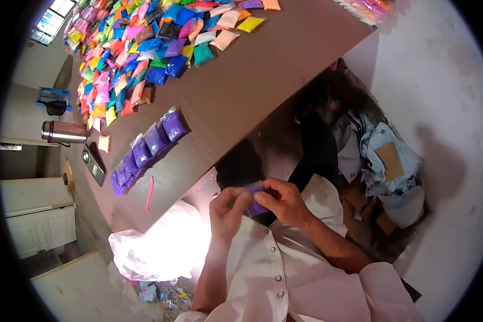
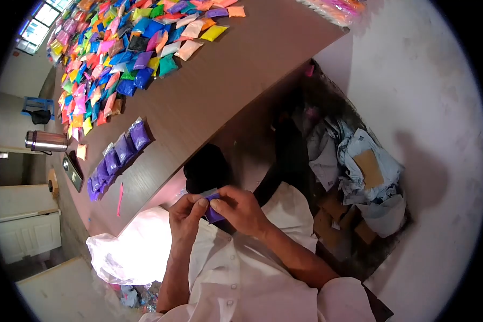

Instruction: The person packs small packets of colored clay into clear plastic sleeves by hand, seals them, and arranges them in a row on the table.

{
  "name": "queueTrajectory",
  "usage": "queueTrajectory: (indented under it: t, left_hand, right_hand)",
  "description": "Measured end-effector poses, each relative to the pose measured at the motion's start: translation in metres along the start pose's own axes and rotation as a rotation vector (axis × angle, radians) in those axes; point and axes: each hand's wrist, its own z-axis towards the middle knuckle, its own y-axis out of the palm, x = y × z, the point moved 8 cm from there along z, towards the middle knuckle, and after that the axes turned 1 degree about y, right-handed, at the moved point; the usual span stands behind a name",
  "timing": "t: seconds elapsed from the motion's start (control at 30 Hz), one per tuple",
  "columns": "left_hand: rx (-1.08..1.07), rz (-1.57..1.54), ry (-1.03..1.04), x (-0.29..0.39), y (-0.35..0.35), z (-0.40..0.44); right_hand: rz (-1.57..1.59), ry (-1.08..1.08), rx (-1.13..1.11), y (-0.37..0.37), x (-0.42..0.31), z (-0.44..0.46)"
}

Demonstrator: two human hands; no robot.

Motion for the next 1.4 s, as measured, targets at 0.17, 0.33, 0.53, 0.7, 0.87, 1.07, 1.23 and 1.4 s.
queueTrajectory:
  t: [0.17,0.33,0.53,0.7,0.87,1.07,1.23,1.4]
  left_hand:
    - [-0.029,-0.062,-0.031,0.000,0.014,-0.006]
    - [-0.089,0.000,-0.109,-0.012,0.020,-0.010]
    - [-0.098,0.079,-0.016,-0.008,0.018,-0.008]
    - [-0.076,0.011,-0.030,0.002,0.033,-0.008]
    - [-0.005,0.173,-0.026,-0.008,0.024,-0.008]
    - [0.117,0.886,0.414,0.021,0.027,-0.012]
    - [0.095,0.878,0.667,0.051,0.050,-0.023]
    - [0.115,0.378,0.134,0.023,0.029,-0.011]
  right_hand:
    - [0.050,-0.048,0.056,-0.010,0.005,0.002]
    - [0.140,-0.050,0.076,-0.010,0.002,0.002]
    - [0.135,-0.075,0.107,-0.012,-0.002,0.000]
    - [0.159,-0.025,0.127,-0.017,0.005,0.002]
    - [0.085,-0.084,0.196,-0.016,0.004,0.000]
    - [-0.080,-0.149,0.225,-0.007,-0.014,-0.010]
    - [0.028,-0.159,0.305,-0.022,-0.002,-0.008]
    - [0.248,-0.050,0.239,-0.028,0.014,-0.006]
